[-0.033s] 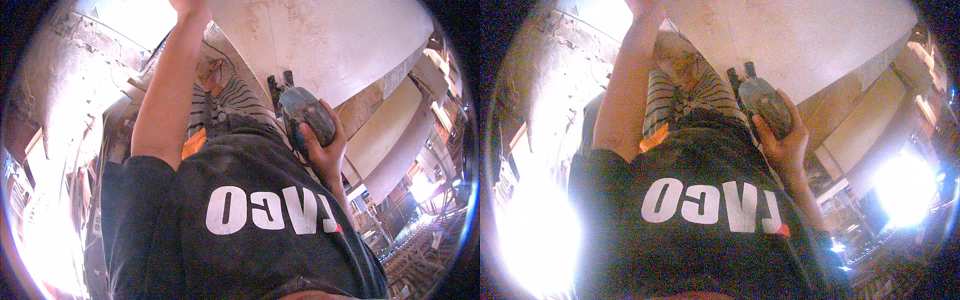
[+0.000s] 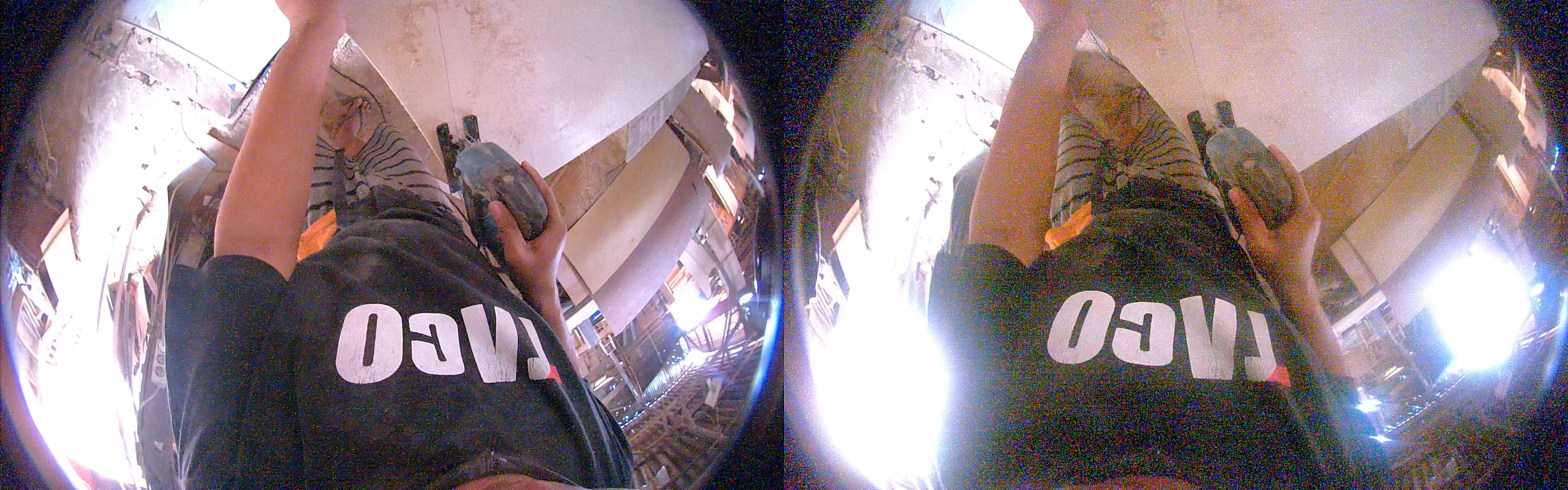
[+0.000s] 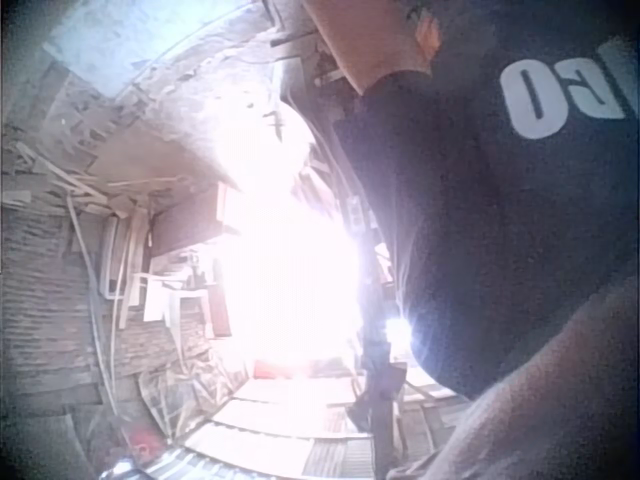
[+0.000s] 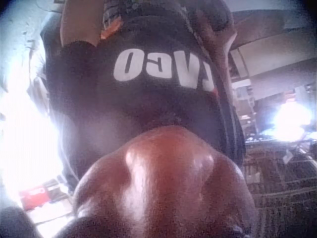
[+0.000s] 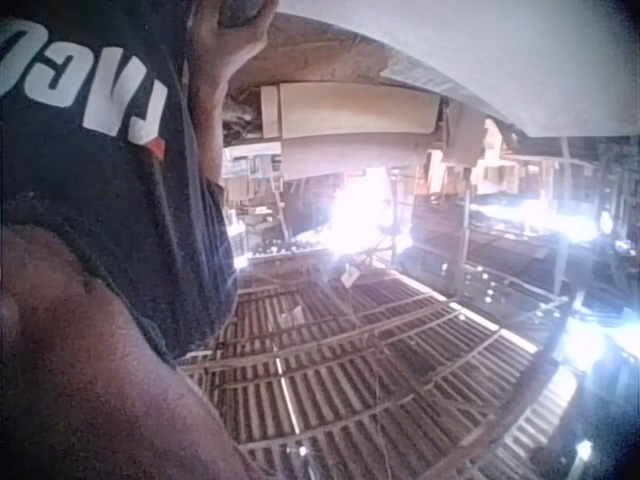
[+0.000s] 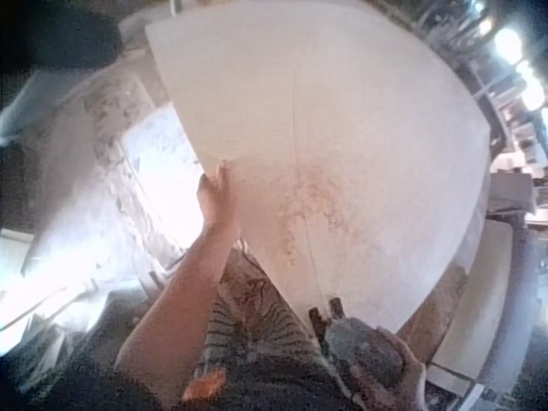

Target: The person positions a large sheet of plywood on a workbench and uses a jigsaw to cut along a marked line. They hold the sheet steady with one hand while guiding the tool with the other, producing sawdust as the cut progresses.

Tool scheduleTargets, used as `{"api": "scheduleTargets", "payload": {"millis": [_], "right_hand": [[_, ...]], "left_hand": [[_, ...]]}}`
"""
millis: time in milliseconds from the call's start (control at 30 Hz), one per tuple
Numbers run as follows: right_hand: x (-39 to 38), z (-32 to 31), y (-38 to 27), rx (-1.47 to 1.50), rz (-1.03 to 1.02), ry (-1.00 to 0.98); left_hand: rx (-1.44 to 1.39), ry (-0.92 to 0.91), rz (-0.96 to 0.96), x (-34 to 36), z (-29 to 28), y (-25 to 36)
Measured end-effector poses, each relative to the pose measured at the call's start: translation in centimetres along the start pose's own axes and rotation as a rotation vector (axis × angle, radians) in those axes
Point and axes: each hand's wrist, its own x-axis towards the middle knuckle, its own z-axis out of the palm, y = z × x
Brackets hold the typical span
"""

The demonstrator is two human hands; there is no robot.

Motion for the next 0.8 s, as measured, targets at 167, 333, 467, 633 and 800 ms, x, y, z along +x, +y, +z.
{"api": "scheduleTargets", "payload": {"millis": [167,333,467,633,800], "right_hand": [[1.0,0.4,0.4,0.014,0.007,0.021],[1.3,0.4,0.3,0.002,-0.011,0.002],[1.2,0.3,-0.2,0.022,-0.010,-0.008],[1.5,0.4,-0.9,0.043,-0.003,-0.023],[1.6,0.4,-0.4,0.054,0.006,-0.011]], "left_hand": [[-0.022,-0.043,0.043,0.5,0.5,-0.9],[0.066,-0.021,0.064,0.5,0.1,-0.4],[0.116,0.001,0.074,0.9,0.3,-0.9],[0.141,-0.004,0.125,1.4,-0.1,-1.6],[0.039,-0.034,0.076,0.9,0.1,-0.9]]}}
